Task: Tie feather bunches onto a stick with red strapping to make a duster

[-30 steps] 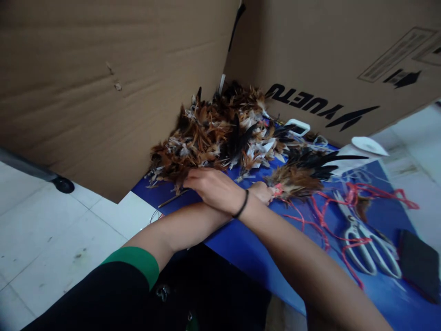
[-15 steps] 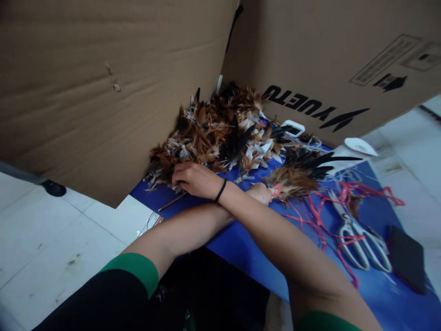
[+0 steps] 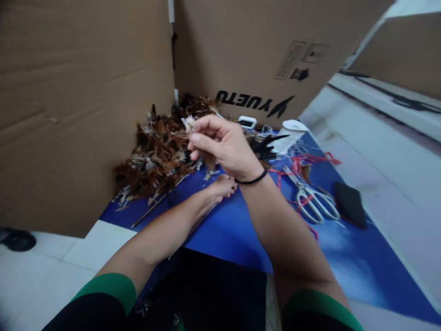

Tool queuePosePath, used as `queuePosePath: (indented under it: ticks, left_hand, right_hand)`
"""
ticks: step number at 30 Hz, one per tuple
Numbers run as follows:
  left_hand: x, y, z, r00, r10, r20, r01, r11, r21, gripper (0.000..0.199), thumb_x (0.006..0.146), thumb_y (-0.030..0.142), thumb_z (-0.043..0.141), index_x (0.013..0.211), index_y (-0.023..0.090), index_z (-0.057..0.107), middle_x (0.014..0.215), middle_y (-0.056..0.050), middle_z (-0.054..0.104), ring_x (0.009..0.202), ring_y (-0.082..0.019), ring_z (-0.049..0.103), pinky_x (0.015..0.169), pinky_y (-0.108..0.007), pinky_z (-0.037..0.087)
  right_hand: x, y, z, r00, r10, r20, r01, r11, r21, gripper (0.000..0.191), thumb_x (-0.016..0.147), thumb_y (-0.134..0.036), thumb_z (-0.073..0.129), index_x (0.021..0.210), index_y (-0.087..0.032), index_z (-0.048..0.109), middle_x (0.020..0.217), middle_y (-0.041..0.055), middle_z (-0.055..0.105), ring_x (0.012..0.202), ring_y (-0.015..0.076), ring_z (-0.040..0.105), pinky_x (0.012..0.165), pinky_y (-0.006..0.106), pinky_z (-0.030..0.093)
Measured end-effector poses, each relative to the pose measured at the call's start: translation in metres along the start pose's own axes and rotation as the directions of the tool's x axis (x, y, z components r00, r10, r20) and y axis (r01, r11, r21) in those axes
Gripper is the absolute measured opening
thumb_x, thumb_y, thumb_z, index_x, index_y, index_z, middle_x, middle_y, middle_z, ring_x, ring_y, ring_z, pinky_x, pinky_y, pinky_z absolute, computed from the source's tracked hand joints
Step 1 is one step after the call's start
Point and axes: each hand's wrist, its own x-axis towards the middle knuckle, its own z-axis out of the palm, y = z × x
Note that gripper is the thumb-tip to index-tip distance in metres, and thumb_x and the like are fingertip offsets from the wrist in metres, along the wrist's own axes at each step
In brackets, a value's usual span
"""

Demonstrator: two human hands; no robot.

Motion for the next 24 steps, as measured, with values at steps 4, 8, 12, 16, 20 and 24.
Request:
queuePosePath:
  ticks: [4, 8, 12, 16, 20, 24]
  left_hand:
    - [0.011, 0.000, 0.006, 0.997, -0.060, 0.054, 0.054, 0.992, 0.111, 0.042, 0.093, 0.030, 0.047, 0.055, 0.014, 0.046, 0.045, 0.003, 0.041, 0.037, -0.004, 0.031, 0.038, -0.019, 0.019]
    - [0.012, 0.001, 0.005, 0.996, -0.061, 0.067, 0.052, 0.991, 0.126, 0.039, 0.094, 0.028, 0.044, 0.058, 0.014, 0.047, 0.047, 0.003, 0.043, 0.035, -0.004, 0.031, 0.038, -0.019, 0.018]
    - [0.006, 0.003, 0.007, 0.997, -0.055, 0.061, 0.046, 0.990, 0.133, 0.033, 0.093, 0.022, 0.044, 0.061, 0.014, 0.047, 0.051, 0.004, 0.044, 0.035, -0.003, 0.030, 0.038, -0.018, 0.017]
    - [0.001, 0.006, 0.010, 0.996, -0.056, 0.075, 0.046, 0.990, 0.132, 0.028, 0.093, 0.023, 0.046, 0.066, 0.014, 0.046, 0.054, 0.004, 0.043, 0.035, -0.002, 0.029, 0.037, -0.017, 0.014]
    - [0.001, 0.005, 0.011, 0.994, -0.054, 0.096, 0.043, 0.993, 0.110, 0.025, 0.093, 0.022, 0.046, 0.069, 0.014, 0.047, 0.055, 0.004, 0.043, 0.035, -0.001, 0.028, 0.036, -0.016, 0.013]
    - [0.001, 0.004, 0.011, 0.990, -0.052, 0.129, 0.040, 0.995, 0.097, 0.022, 0.091, 0.021, 0.048, 0.070, 0.014, 0.048, 0.056, 0.005, 0.043, 0.035, -0.001, 0.027, 0.036, -0.016, 0.012]
  right_hand:
    - [-0.035, -0.005, -0.068, 0.986, -0.133, -0.099, 0.096, 0.945, -0.314, 0.022, 0.080, -0.042, 0.068, 0.091, -0.023, 0.072, 0.073, -0.0008, 0.064, 0.057, 0.0091, 0.055, 0.056, 0.024, 0.046]
    - [-0.069, 0.020, -0.109, 0.992, -0.128, 0.013, 0.112, 0.815, -0.569, 0.015, 0.082, -0.034, 0.065, 0.084, -0.023, 0.075, 0.080, 0.0032, 0.068, 0.075, 0.0150, 0.061, 0.071, 0.030, 0.049]
    - [-0.084, 0.062, -0.123, 0.995, -0.052, 0.087, 0.094, 0.780, -0.618, 0.017, 0.085, -0.027, 0.058, 0.086, -0.020, 0.074, 0.083, 0.0059, 0.069, 0.080, 0.0175, 0.063, 0.076, 0.033, 0.049]
    - [-0.086, 0.088, -0.127, 0.994, -0.031, 0.107, 0.093, 0.759, -0.645, 0.017, 0.085, -0.020, 0.056, 0.087, -0.019, 0.073, 0.085, 0.0058, 0.068, 0.080, 0.0164, 0.063, 0.077, 0.032, 0.048]
    - [-0.085, 0.092, -0.126, 0.993, -0.033, 0.111, 0.100, 0.730, -0.676, 0.017, 0.085, -0.016, 0.056, 0.088, -0.018, 0.072, 0.087, 0.0059, 0.067, 0.082, 0.0157, 0.063, 0.078, 0.030, 0.047]
    - [-0.085, 0.094, -0.123, 0.992, -0.018, 0.122, 0.103, 0.666, -0.739, 0.018, 0.086, -0.011, 0.054, 0.088, -0.015, 0.072, 0.087, 0.0068, 0.066, 0.082, 0.0155, 0.061, 0.078, 0.029, 0.046]
